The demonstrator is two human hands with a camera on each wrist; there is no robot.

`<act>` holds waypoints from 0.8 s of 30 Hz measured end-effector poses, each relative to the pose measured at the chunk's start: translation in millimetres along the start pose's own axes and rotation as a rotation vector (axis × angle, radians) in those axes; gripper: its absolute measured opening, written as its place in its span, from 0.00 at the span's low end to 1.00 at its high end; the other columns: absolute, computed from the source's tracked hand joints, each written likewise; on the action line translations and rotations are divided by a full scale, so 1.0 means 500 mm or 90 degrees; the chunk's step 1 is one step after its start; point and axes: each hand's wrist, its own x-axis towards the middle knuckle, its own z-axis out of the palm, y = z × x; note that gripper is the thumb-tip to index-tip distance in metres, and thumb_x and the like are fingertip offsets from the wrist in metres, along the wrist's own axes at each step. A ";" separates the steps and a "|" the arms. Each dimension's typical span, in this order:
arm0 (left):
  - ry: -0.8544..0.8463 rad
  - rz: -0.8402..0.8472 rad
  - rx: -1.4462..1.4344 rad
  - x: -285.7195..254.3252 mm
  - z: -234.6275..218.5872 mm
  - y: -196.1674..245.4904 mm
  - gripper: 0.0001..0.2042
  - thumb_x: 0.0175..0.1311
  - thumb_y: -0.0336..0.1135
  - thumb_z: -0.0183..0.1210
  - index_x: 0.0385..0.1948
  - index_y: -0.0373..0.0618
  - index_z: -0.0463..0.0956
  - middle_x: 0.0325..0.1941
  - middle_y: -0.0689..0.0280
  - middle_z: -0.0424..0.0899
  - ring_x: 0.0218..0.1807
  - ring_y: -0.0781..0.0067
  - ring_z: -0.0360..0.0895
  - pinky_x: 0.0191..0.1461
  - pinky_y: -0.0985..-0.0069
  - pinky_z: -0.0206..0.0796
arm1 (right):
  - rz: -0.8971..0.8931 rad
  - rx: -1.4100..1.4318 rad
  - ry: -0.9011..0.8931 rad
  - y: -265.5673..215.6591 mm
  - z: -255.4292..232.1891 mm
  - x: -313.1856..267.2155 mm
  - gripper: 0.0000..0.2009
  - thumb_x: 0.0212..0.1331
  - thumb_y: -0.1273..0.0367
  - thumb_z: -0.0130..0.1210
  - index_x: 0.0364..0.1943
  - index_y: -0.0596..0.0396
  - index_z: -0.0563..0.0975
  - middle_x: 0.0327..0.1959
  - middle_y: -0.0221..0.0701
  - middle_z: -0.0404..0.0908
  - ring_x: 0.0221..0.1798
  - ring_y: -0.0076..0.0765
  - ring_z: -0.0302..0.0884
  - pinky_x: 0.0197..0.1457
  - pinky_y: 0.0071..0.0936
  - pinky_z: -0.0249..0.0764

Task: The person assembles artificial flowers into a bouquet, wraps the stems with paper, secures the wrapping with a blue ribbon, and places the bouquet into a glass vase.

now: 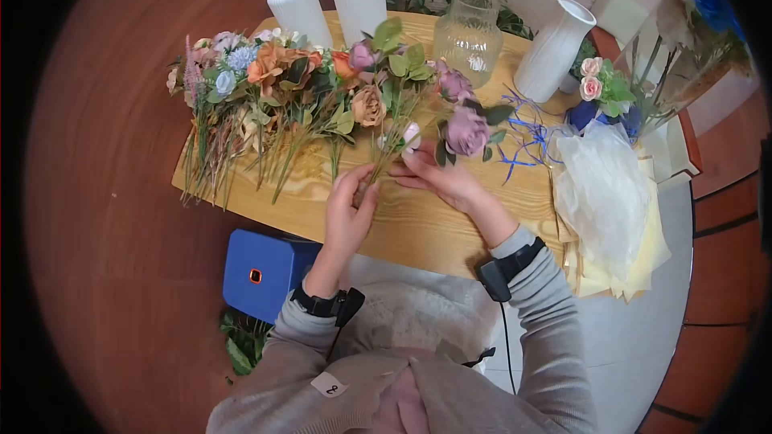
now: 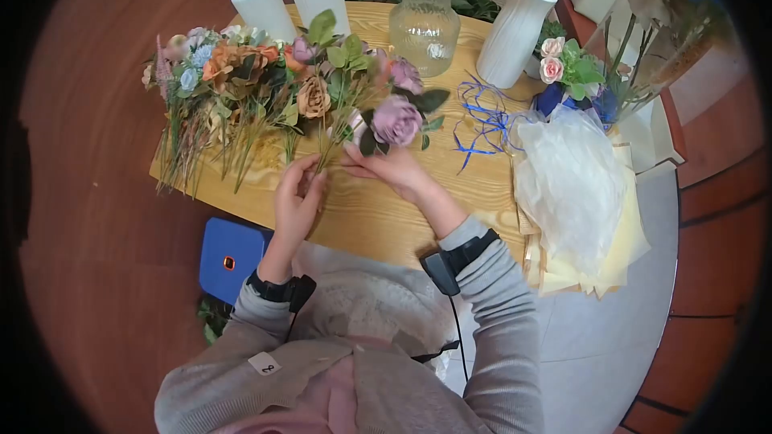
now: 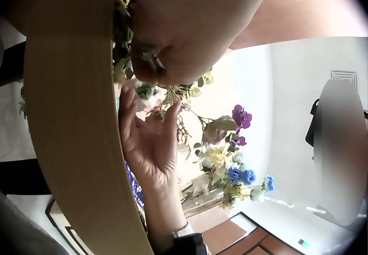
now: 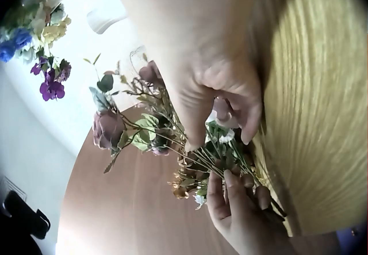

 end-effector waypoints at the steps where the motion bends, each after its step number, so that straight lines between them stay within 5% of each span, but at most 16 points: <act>1: -0.025 -0.093 -0.094 -0.004 0.002 0.013 0.12 0.63 0.23 0.53 0.48 0.36 0.70 0.38 0.66 0.75 0.36 0.81 0.73 0.37 0.85 0.67 | 0.001 0.001 0.001 0.001 -0.005 0.000 0.20 0.64 0.63 0.52 0.54 0.59 0.66 0.46 0.34 0.76 0.43 0.28 0.77 0.52 0.30 0.75; 2: -0.050 -0.186 -0.187 -0.005 0.005 0.021 0.13 0.64 0.23 0.53 0.49 0.35 0.68 0.37 0.66 0.75 0.35 0.81 0.74 0.37 0.85 0.67 | -0.009 0.099 0.011 0.003 -0.011 0.002 0.19 0.63 0.66 0.53 0.54 0.59 0.66 0.46 0.34 0.76 0.43 0.28 0.77 0.53 0.32 0.75; 5: -0.053 -0.181 -0.273 -0.006 0.021 0.021 0.14 0.65 0.24 0.51 0.51 0.36 0.66 0.36 0.65 0.77 0.32 0.82 0.74 0.32 0.86 0.66 | -0.043 0.221 0.017 0.005 -0.034 0.004 0.17 0.61 0.71 0.54 0.53 0.59 0.67 0.46 0.33 0.76 0.42 0.30 0.76 0.54 0.35 0.75; 8: -0.018 -0.085 -0.216 -0.003 0.033 0.008 0.13 0.67 0.27 0.49 0.52 0.37 0.65 0.37 0.63 0.78 0.30 0.82 0.74 0.28 0.87 0.65 | -0.019 0.283 0.050 0.020 -0.075 0.015 0.15 0.57 0.76 0.54 0.49 0.59 0.69 0.45 0.33 0.76 0.43 0.30 0.76 0.53 0.36 0.75; 11: 0.015 -0.081 -0.226 0.007 0.026 -0.019 0.12 0.69 0.30 0.47 0.52 0.38 0.65 0.39 0.62 0.79 0.27 0.83 0.72 0.25 0.88 0.62 | -0.048 0.315 -0.011 0.020 -0.092 0.019 0.14 0.55 0.77 0.53 0.47 0.59 0.69 0.45 0.35 0.76 0.44 0.32 0.75 0.52 0.35 0.75; 14: 0.055 -0.183 -0.227 0.014 -0.004 -0.006 0.12 0.69 0.27 0.46 0.51 0.34 0.66 0.37 0.60 0.79 0.26 0.84 0.72 0.26 0.87 0.63 | -0.050 0.368 0.078 0.002 -0.083 0.018 0.14 0.53 0.79 0.50 0.45 0.57 0.69 0.45 0.37 0.75 0.46 0.39 0.77 0.48 0.35 0.78; 19: 0.114 -0.144 -0.205 0.023 -0.028 -0.040 0.14 0.71 0.32 0.45 0.53 0.35 0.65 0.33 0.65 0.76 0.22 0.87 0.64 0.23 0.89 0.56 | -0.036 0.444 0.098 -0.023 -0.075 0.006 0.16 0.52 0.80 0.47 0.47 0.59 0.67 0.45 0.41 0.75 0.46 0.40 0.76 0.47 0.34 0.77; 24: 0.138 -0.187 -0.249 0.040 -0.044 -0.037 0.15 0.71 0.33 0.46 0.54 0.35 0.65 0.33 0.66 0.76 0.22 0.87 0.64 0.23 0.90 0.55 | -0.038 0.535 -0.006 -0.002 -0.111 0.006 0.17 0.51 0.81 0.45 0.48 0.59 0.66 0.43 0.42 0.74 0.45 0.41 0.75 0.46 0.35 0.77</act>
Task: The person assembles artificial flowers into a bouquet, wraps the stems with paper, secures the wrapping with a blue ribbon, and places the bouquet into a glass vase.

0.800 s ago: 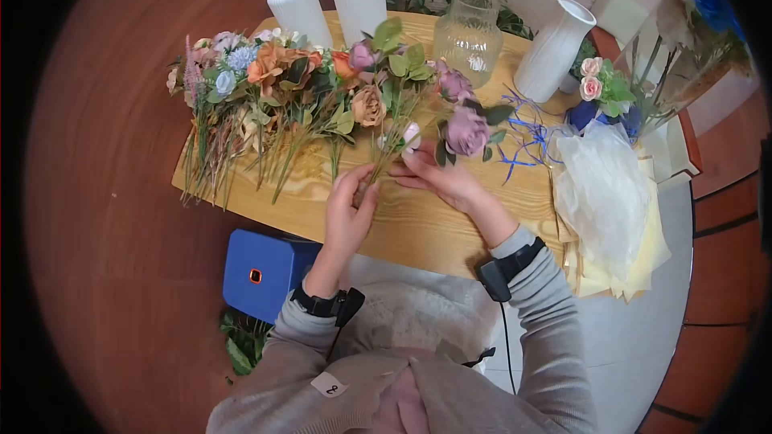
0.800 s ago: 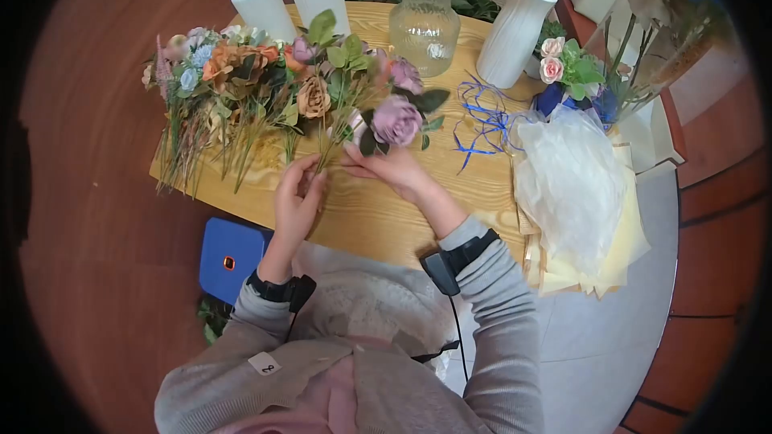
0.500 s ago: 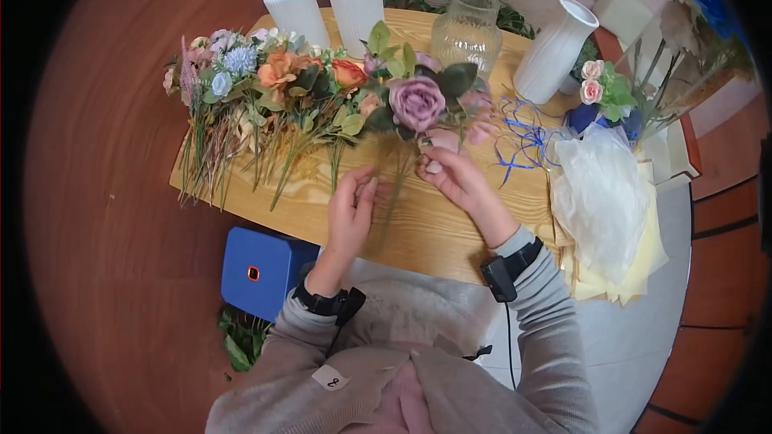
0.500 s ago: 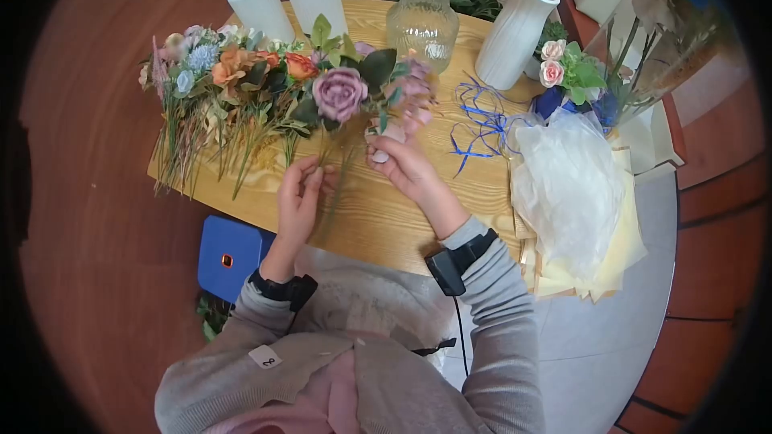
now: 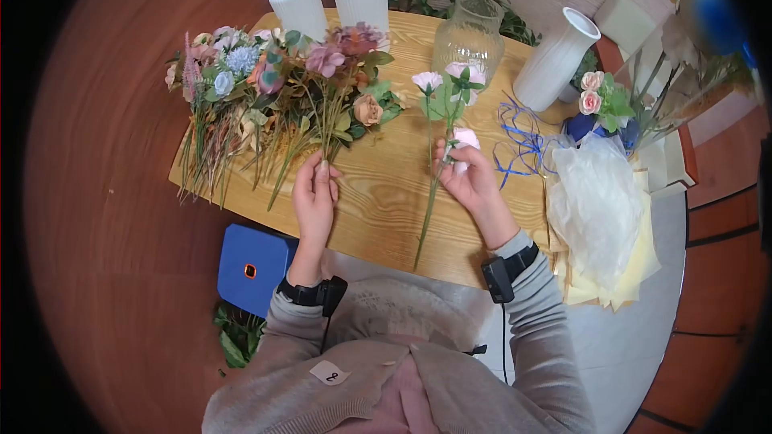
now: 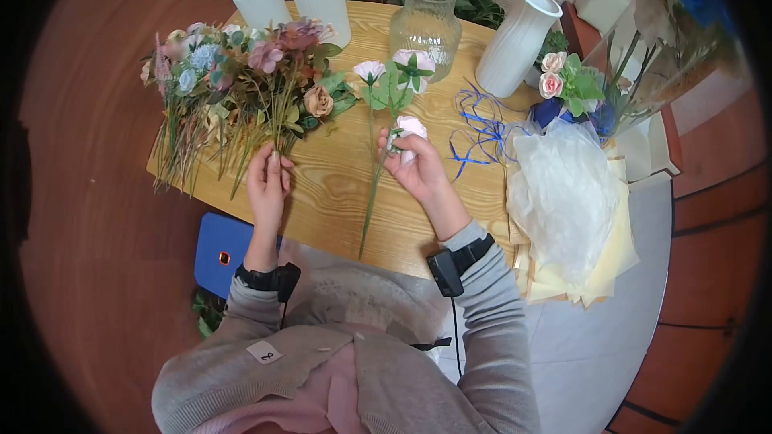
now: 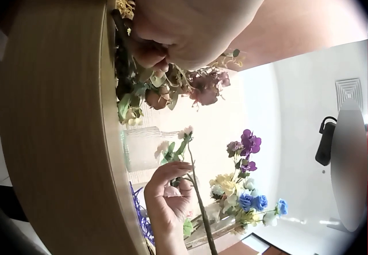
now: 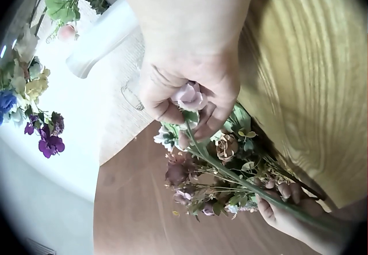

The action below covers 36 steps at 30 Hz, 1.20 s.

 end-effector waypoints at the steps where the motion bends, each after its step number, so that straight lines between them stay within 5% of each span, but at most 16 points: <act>1: -0.002 0.012 0.008 0.001 0.000 0.002 0.15 0.70 0.33 0.46 0.54 0.35 0.65 0.33 0.66 0.76 0.22 0.88 0.63 0.23 0.90 0.55 | 0.010 0.023 -0.043 0.000 0.008 -0.004 0.18 0.51 0.81 0.45 0.48 0.59 0.66 0.43 0.42 0.74 0.43 0.41 0.75 0.45 0.35 0.77; 5: 0.003 0.054 0.059 -0.011 0.008 0.013 0.14 0.69 0.32 0.48 0.53 0.34 0.68 0.33 0.66 0.76 0.25 0.85 0.67 0.27 0.88 0.59 | -0.009 0.011 -0.041 -0.001 0.028 -0.013 0.16 0.48 0.80 0.46 0.45 0.57 0.68 0.37 0.39 0.74 0.37 0.37 0.74 0.42 0.33 0.76; 7: 0.024 0.301 0.292 -0.009 0.017 0.017 0.14 0.64 0.26 0.52 0.50 0.35 0.72 0.33 0.57 0.78 0.25 0.70 0.73 0.31 0.76 0.66 | 0.010 0.065 -0.247 -0.007 0.011 -0.008 0.15 0.45 0.78 0.49 0.40 0.56 0.70 0.33 0.36 0.72 0.32 0.34 0.71 0.39 0.30 0.72; 10: -0.062 0.270 0.430 -0.017 0.034 0.050 0.13 0.61 0.25 0.53 0.48 0.36 0.74 0.33 0.53 0.77 0.34 0.56 0.76 0.39 0.70 0.67 | 0.063 0.107 -0.377 -0.013 0.005 -0.012 0.13 0.42 0.76 0.51 0.37 0.53 0.70 0.30 0.33 0.71 0.28 0.32 0.69 0.37 0.29 0.70; 14: -0.181 0.221 0.455 -0.018 0.039 0.038 0.13 0.59 0.24 0.54 0.46 0.37 0.75 0.34 0.51 0.76 0.37 0.52 0.75 0.42 0.67 0.67 | 0.062 0.074 -0.348 -0.017 0.013 -0.013 0.14 0.42 0.77 0.51 0.37 0.52 0.71 0.31 0.32 0.71 0.30 0.32 0.68 0.37 0.30 0.69; 17: -0.172 0.238 0.432 -0.019 0.040 0.036 0.13 0.58 0.26 0.56 0.44 0.34 0.75 0.32 0.53 0.77 0.37 0.51 0.74 0.42 0.67 0.66 | -0.015 0.019 -0.264 -0.012 0.028 -0.008 0.15 0.46 0.79 0.52 0.40 0.51 0.71 0.37 0.35 0.73 0.38 0.35 0.72 0.44 0.31 0.71; 19: -0.159 0.297 0.470 -0.017 0.046 0.049 0.12 0.60 0.27 0.55 0.45 0.34 0.75 0.33 0.55 0.77 0.37 0.54 0.75 0.43 0.68 0.66 | -0.061 -0.099 -0.135 -0.003 0.039 -0.008 0.16 0.51 0.81 0.53 0.44 0.49 0.69 0.47 0.38 0.74 0.53 0.41 0.72 0.56 0.36 0.70; 21: -0.150 0.358 0.504 -0.019 0.057 0.056 0.11 0.63 0.28 0.53 0.45 0.35 0.74 0.33 0.57 0.78 0.37 0.56 0.76 0.43 0.68 0.67 | -0.071 -0.132 -0.141 0.003 0.038 -0.005 0.17 0.53 0.80 0.54 0.46 0.48 0.68 0.50 0.40 0.73 0.57 0.43 0.69 0.60 0.38 0.67; 23: -0.249 0.080 0.235 -0.033 0.066 0.055 0.12 0.67 0.32 0.49 0.47 0.36 0.73 0.33 0.58 0.79 0.36 0.62 0.78 0.40 0.72 0.69 | -0.085 -0.189 -0.152 0.008 0.042 -0.006 0.19 0.55 0.80 0.54 0.50 0.47 0.67 0.56 0.41 0.70 0.63 0.45 0.65 0.65 0.40 0.64; 24: -0.252 0.081 0.234 -0.042 0.071 0.055 0.12 0.67 0.32 0.49 0.47 0.36 0.73 0.33 0.58 0.79 0.36 0.62 0.78 0.40 0.72 0.69 | -0.088 -0.189 -0.150 0.010 0.041 -0.007 0.19 0.55 0.80 0.54 0.50 0.47 0.67 0.56 0.41 0.70 0.63 0.45 0.65 0.65 0.40 0.64; 26: -0.368 -0.147 -0.006 -0.054 0.085 0.057 0.14 0.71 0.36 0.45 0.49 0.37 0.70 0.27 0.65 0.77 0.28 0.77 0.74 0.32 0.81 0.65 | -0.086 -0.261 -0.180 0.012 0.042 -0.006 0.23 0.55 0.79 0.55 0.54 0.46 0.64 0.60 0.42 0.66 0.65 0.45 0.62 0.66 0.40 0.62; 30: -0.379 -0.166 0.012 -0.052 0.095 0.074 0.13 0.71 0.37 0.45 0.49 0.39 0.69 0.23 0.71 0.72 0.22 0.86 0.65 0.25 0.88 0.56 | -0.025 -0.232 -0.255 0.008 0.062 -0.021 0.30 0.54 0.78 0.56 0.61 0.43 0.59 0.65 0.42 0.60 0.68 0.45 0.58 0.68 0.40 0.58; 32: -0.374 -0.212 -0.136 -0.046 0.090 0.068 0.11 0.71 0.37 0.45 0.45 0.42 0.71 0.20 0.74 0.68 0.20 0.88 0.59 0.22 0.90 0.49 | 0.053 -0.132 -0.343 0.007 0.071 -0.022 0.37 0.54 0.78 0.56 0.67 0.43 0.52 0.68 0.42 0.56 0.70 0.44 0.55 0.69 0.40 0.55; 36: -0.377 -0.209 -0.182 -0.044 0.076 0.047 0.09 0.71 0.38 0.45 0.41 0.44 0.71 0.20 0.74 0.69 0.19 0.88 0.59 0.21 0.89 0.49 | 0.078 -0.220 -0.388 0.021 0.079 -0.037 0.37 0.54 0.78 0.56 0.68 0.48 0.50 0.68 0.42 0.57 0.70 0.42 0.55 0.69 0.40 0.54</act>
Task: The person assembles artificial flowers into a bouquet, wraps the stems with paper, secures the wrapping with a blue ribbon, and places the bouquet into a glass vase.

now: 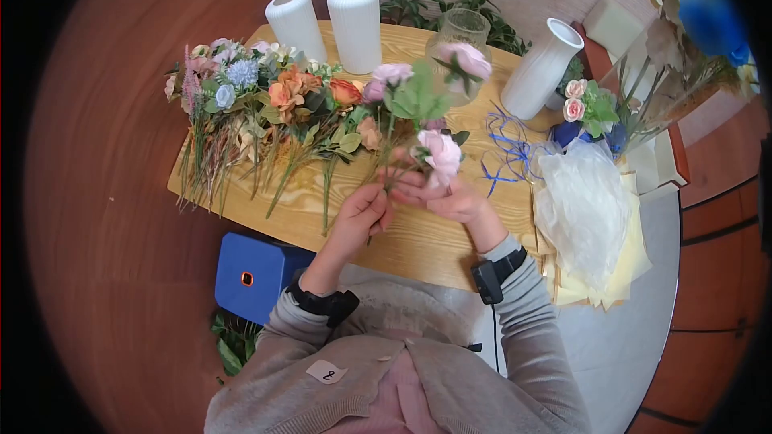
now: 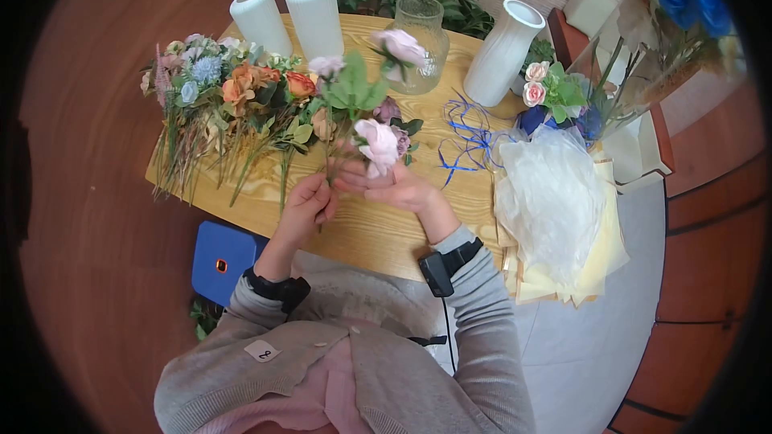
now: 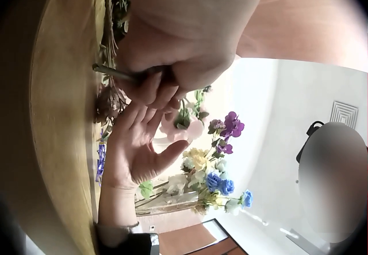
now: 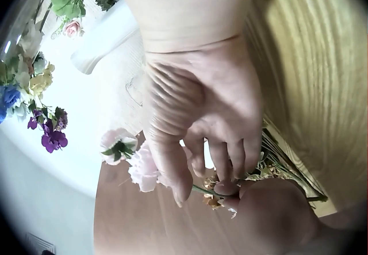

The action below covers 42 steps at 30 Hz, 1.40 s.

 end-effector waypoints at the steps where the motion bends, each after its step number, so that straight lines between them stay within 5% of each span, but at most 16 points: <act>1: -0.044 -0.018 0.006 -0.001 -0.001 0.006 0.09 0.71 0.38 0.45 0.40 0.45 0.71 0.20 0.73 0.70 0.19 0.88 0.60 0.21 0.89 0.49 | 0.051 -0.073 0.008 0.000 0.000 -0.003 0.34 0.55 0.77 0.55 0.67 0.51 0.54 0.67 0.41 0.58 0.70 0.40 0.55 0.69 0.38 0.55; 5: -0.132 -0.132 0.031 -0.006 0.029 0.041 0.10 0.71 0.36 0.44 0.29 0.46 0.68 0.18 0.70 0.71 0.16 0.87 0.58 0.18 0.87 0.46 | 0.133 -0.340 -0.036 -0.012 0.025 0.011 0.23 0.62 0.70 0.50 0.62 0.57 0.63 0.64 0.38 0.65 0.66 0.33 0.61 0.66 0.30 0.59; 9: -0.138 -0.127 0.107 -0.009 0.032 0.031 0.09 0.70 0.37 0.45 0.33 0.44 0.71 0.21 0.69 0.73 0.19 0.86 0.63 0.20 0.87 0.51 | 0.210 -0.359 0.071 0.031 0.021 0.016 0.20 0.69 0.60 0.42 0.59 0.57 0.66 0.57 0.33 0.72 0.58 0.28 0.69 0.60 0.29 0.65; 12: -0.102 -0.046 0.236 -0.010 0.022 0.039 0.10 0.70 0.36 0.46 0.40 0.41 0.73 0.24 0.69 0.75 0.25 0.81 0.70 0.28 0.84 0.61 | 0.224 -0.300 0.154 0.026 0.023 0.020 0.21 0.69 0.59 0.42 0.59 0.57 0.65 0.57 0.37 0.71 0.58 0.32 0.70 0.59 0.30 0.66; 14: -0.035 0.189 0.362 -0.005 -0.003 0.039 0.12 0.69 0.35 0.48 0.46 0.39 0.73 0.32 0.67 0.77 0.34 0.76 0.74 0.39 0.78 0.67 | 0.188 -0.273 0.153 0.040 0.001 0.019 0.21 0.69 0.59 0.41 0.60 0.56 0.63 0.57 0.39 0.71 0.58 0.35 0.70 0.59 0.30 0.67; 15: -0.030 0.187 0.364 -0.008 -0.021 0.041 0.12 0.69 0.35 0.48 0.46 0.39 0.73 0.32 0.67 0.77 0.34 0.76 0.74 0.39 0.78 0.67 | 0.148 -0.246 0.159 0.047 -0.008 0.016 0.21 0.69 0.59 0.41 0.61 0.56 0.62 0.57 0.42 0.71 0.59 0.37 0.70 0.59 0.30 0.67; 17: 0.229 0.138 0.515 -0.019 -0.069 0.053 0.12 0.63 0.33 0.54 0.46 0.38 0.71 0.33 0.57 0.76 0.38 0.64 0.76 0.43 0.72 0.67 | 0.161 -0.248 0.155 0.045 -0.007 0.017 0.22 0.69 0.59 0.41 0.61 0.56 0.60 0.57 0.44 0.71 0.59 0.39 0.70 0.58 0.30 0.67; 18: 0.231 0.134 0.516 -0.020 -0.090 0.060 0.12 0.63 0.33 0.54 0.46 0.38 0.71 0.33 0.57 0.76 0.38 0.64 0.76 0.43 0.72 0.67 | 0.172 -0.253 0.156 0.045 -0.006 0.017 0.22 0.69 0.59 0.42 0.62 0.56 0.59 0.57 0.46 0.71 0.59 0.41 0.70 0.58 0.30 0.67; 20: 0.441 0.368 0.789 -0.018 -0.128 0.076 0.14 0.60 0.32 0.56 0.46 0.37 0.71 0.36 0.53 0.78 0.41 0.57 0.76 0.46 0.66 0.67 | 0.174 -0.272 0.159 0.045 -0.005 0.016 0.23 0.68 0.60 0.42 0.62 0.56 0.59 0.57 0.46 0.71 0.59 0.41 0.70 0.58 0.30 0.68; 23: 0.525 0.417 0.955 -0.019 -0.176 0.078 0.15 0.58 0.31 0.56 0.46 0.36 0.71 0.35 0.54 0.78 0.38 0.51 0.75 0.43 0.63 0.67 | 0.165 -0.304 0.166 0.045 -0.006 0.018 0.23 0.68 0.61 0.43 0.62 0.56 0.58 0.56 0.46 0.72 0.57 0.40 0.72 0.57 0.31 0.69; 24: 0.525 0.416 0.955 -0.022 -0.183 0.073 0.15 0.58 0.31 0.56 0.46 0.36 0.71 0.35 0.54 0.78 0.38 0.51 0.75 0.43 0.63 0.67 | 0.157 -0.313 0.172 0.046 -0.006 0.017 0.23 0.68 0.61 0.43 0.62 0.56 0.58 0.55 0.46 0.72 0.56 0.40 0.73 0.56 0.31 0.69; 26: 0.446 0.163 0.807 -0.026 -0.190 0.065 0.14 0.59 0.31 0.55 0.45 0.35 0.71 0.32 0.53 0.78 0.36 0.49 0.75 0.42 0.61 0.67 | 0.152 -0.312 0.169 0.046 -0.009 0.016 0.22 0.68 0.62 0.43 0.62 0.56 0.58 0.55 0.45 0.73 0.54 0.40 0.74 0.55 0.30 0.70; 29: 0.464 0.146 0.722 -0.017 -0.212 0.051 0.14 0.62 0.32 0.54 0.46 0.33 0.71 0.30 0.55 0.78 0.35 0.56 0.77 0.41 0.67 0.68 | 0.154 -0.317 0.173 0.046 -0.009 0.017 0.22 0.68 0.64 0.43 0.62 0.57 0.57 0.53 0.45 0.74 0.52 0.38 0.75 0.53 0.30 0.71; 35: 0.450 0.290 0.356 -0.015 -0.191 0.047 0.14 0.66 0.30 0.52 0.50 0.32 0.70 0.33 0.68 0.76 0.36 0.82 0.72 0.39 0.83 0.65 | 0.171 -0.330 0.177 0.042 -0.012 0.018 0.21 0.67 0.67 0.42 0.62 0.58 0.58 0.49 0.43 0.77 0.47 0.35 0.77 0.52 0.29 0.71; 42: 0.420 0.315 0.237 -0.014 -0.164 0.056 0.14 0.65 0.28 0.53 0.50 0.33 0.71 0.34 0.67 0.77 0.36 0.80 0.74 0.42 0.83 0.67 | 0.164 -0.330 0.169 0.042 -0.015 0.016 0.20 0.67 0.67 0.42 0.60 0.59 0.60 0.47 0.43 0.78 0.45 0.32 0.77 0.50 0.28 0.71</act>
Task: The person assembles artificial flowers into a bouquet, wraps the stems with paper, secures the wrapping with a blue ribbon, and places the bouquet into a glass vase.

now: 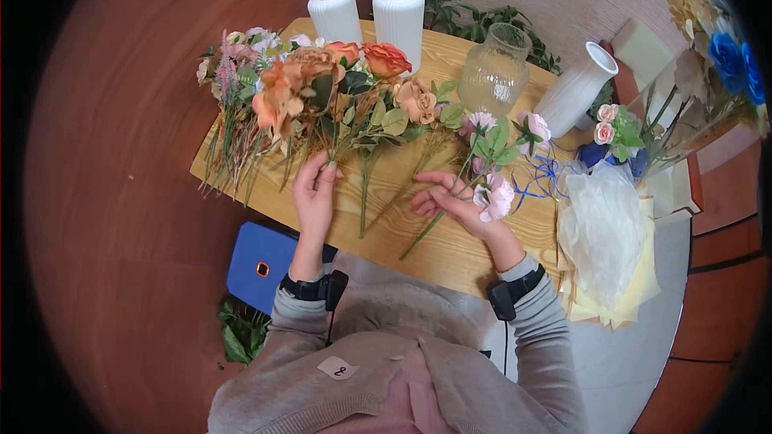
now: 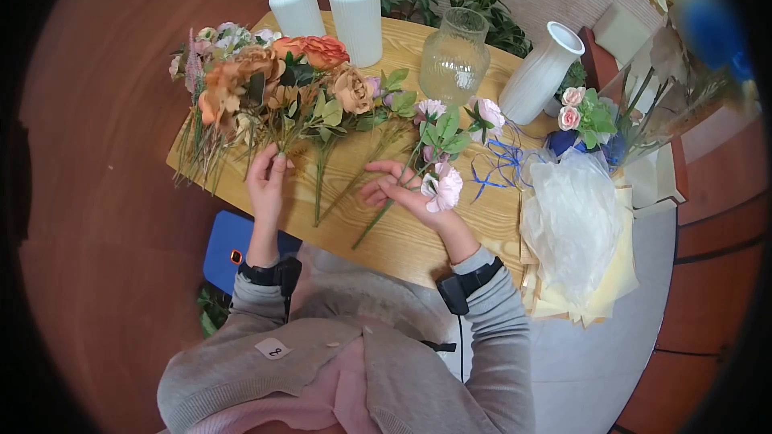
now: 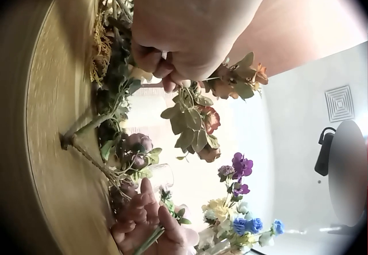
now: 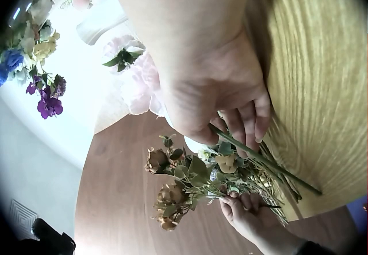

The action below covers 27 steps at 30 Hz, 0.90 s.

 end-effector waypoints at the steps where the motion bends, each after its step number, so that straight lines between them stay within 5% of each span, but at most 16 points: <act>1: -0.003 -0.017 -0.001 -0.001 0.002 0.004 0.11 0.66 0.28 0.53 0.47 0.33 0.72 0.33 0.68 0.76 0.34 0.81 0.73 0.39 0.85 0.66 | -0.001 0.000 0.000 -0.001 0.000 0.000 0.20 0.67 0.67 0.42 0.60 0.59 0.60 0.47 0.43 0.78 0.45 0.32 0.77 0.50 0.28 0.71; 6: -0.033 -0.127 -0.156 -0.010 -0.010 -0.002 0.08 0.68 0.33 0.50 0.36 0.38 0.74 0.27 0.73 0.71 0.27 0.85 0.68 0.30 0.89 0.59 | 0.002 0.009 0.005 0.001 0.000 0.001 0.19 0.66 0.67 0.44 0.59 0.60 0.62 0.45 0.41 0.78 0.43 0.31 0.77 0.49 0.27 0.72; 9: -0.148 -0.172 -0.397 -0.024 -0.029 -0.048 0.08 0.69 0.36 0.49 0.31 0.44 0.72 0.24 0.74 0.68 0.25 0.86 0.65 0.27 0.88 0.55 | 0.010 0.007 0.007 -0.001 0.000 0.000 0.19 0.66 0.66 0.45 0.58 0.60 0.64 0.43 0.39 0.78 0.43 0.30 0.77 0.48 0.26 0.72; 11: -0.051 -0.253 -0.548 -0.044 -0.040 -0.104 0.08 0.66 0.33 0.52 0.44 0.51 0.72 0.38 0.69 0.76 0.40 0.71 0.74 0.43 0.71 0.70 | 0.010 0.002 0.006 0.001 0.000 0.000 0.18 0.67 0.65 0.45 0.57 0.60 0.64 0.43 0.39 0.78 0.42 0.30 0.77 0.48 0.25 0.72; 12: -0.029 -0.270 -0.446 -0.040 -0.038 -0.117 0.12 0.66 0.34 0.52 0.50 0.47 0.69 0.46 0.67 0.75 0.48 0.67 0.74 0.53 0.69 0.69 | 0.009 -0.002 0.008 0.002 0.000 0.000 0.18 0.67 0.64 0.46 0.56 0.60 0.65 0.43 0.38 0.78 0.42 0.29 0.76 0.48 0.25 0.72; 15: 0.026 -0.231 -0.402 -0.042 -0.032 -0.113 0.14 0.67 0.35 0.51 0.52 0.44 0.67 0.48 0.66 0.74 0.50 0.70 0.73 0.54 0.73 0.69 | 0.014 -0.007 0.006 0.002 -0.002 -0.001 0.18 0.67 0.63 0.46 0.55 0.60 0.66 0.43 0.38 0.78 0.42 0.28 0.76 0.48 0.25 0.72; 17: -0.313 -0.067 -0.658 -0.030 -0.050 -0.131 0.06 0.64 0.33 0.53 0.41 0.53 0.70 0.31 0.69 0.74 0.31 0.78 0.73 0.32 0.80 0.67 | 0.016 -0.010 0.008 0.000 -0.001 -0.001 0.18 0.67 0.63 0.46 0.55 0.60 0.66 0.42 0.37 0.78 0.42 0.28 0.76 0.48 0.25 0.72; 18: -0.313 -0.066 -0.658 -0.040 -0.054 -0.139 0.06 0.64 0.33 0.53 0.41 0.53 0.70 0.31 0.69 0.74 0.31 0.78 0.73 0.32 0.80 0.67 | 0.019 -0.013 0.009 -0.001 -0.001 -0.001 0.18 0.67 0.63 0.46 0.55 0.60 0.66 0.42 0.37 0.79 0.42 0.28 0.76 0.48 0.25 0.72; 20: -0.151 -0.210 -0.500 -0.053 -0.031 -0.062 0.07 0.64 0.34 0.54 0.41 0.52 0.70 0.31 0.70 0.73 0.33 0.78 0.73 0.34 0.80 0.67 | 0.019 -0.011 0.009 -0.001 0.000 0.000 0.18 0.67 0.63 0.46 0.55 0.60 0.66 0.42 0.37 0.79 0.41 0.27 0.76 0.47 0.24 0.72; 21: -0.033 -0.314 -0.548 -0.050 -0.029 -0.093 0.07 0.63 0.35 0.55 0.41 0.52 0.71 0.31 0.71 0.73 0.33 0.77 0.74 0.35 0.80 0.67 | 0.019 -0.010 0.009 -0.002 0.000 0.000 0.18 0.67 0.62 0.46 0.55 0.60 0.67 0.42 0.36 0.79 0.41 0.27 0.76 0.47 0.23 0.71; 24: -0.108 -0.306 -0.733 -0.063 -0.044 -0.115 0.06 0.63 0.36 0.55 0.40 0.51 0.72 0.30 0.72 0.74 0.34 0.76 0.74 0.38 0.81 0.68 | 0.023 -0.022 0.008 -0.004 0.001 -0.004 0.18 0.67 0.62 0.46 0.54 0.59 0.67 0.41 0.34 0.79 0.40 0.24 0.75 0.47 0.22 0.70; 25: 0.121 -0.391 -0.615 -0.045 -0.044 -0.130 0.07 0.64 0.38 0.53 0.38 0.48 0.71 0.26 0.71 0.72 0.29 0.77 0.71 0.34 0.81 0.63 | 0.022 -0.024 0.008 -0.004 0.000 -0.004 0.18 0.67 0.62 0.46 0.54 0.59 0.67 0.41 0.34 0.79 0.40 0.24 0.75 0.47 0.22 0.70; 26: 0.120 -0.389 -0.617 -0.048 -0.045 -0.141 0.07 0.64 0.38 0.53 0.38 0.48 0.71 0.26 0.71 0.72 0.29 0.77 0.71 0.34 0.81 0.63 | 0.021 -0.032 0.005 -0.002 0.000 -0.004 0.18 0.67 0.62 0.46 0.54 0.59 0.67 0.41 0.33 0.79 0.39 0.23 0.74 0.46 0.22 0.70; 27: -0.009 -0.367 -0.615 -0.057 -0.043 -0.153 0.08 0.63 0.40 0.53 0.36 0.48 0.71 0.23 0.72 0.70 0.27 0.77 0.67 0.31 0.81 0.59 | 0.021 -0.041 0.002 -0.001 -0.001 -0.004 0.18 0.67 0.61 0.46 0.54 0.59 0.68 0.40 0.32 0.79 0.38 0.22 0.74 0.46 0.21 0.69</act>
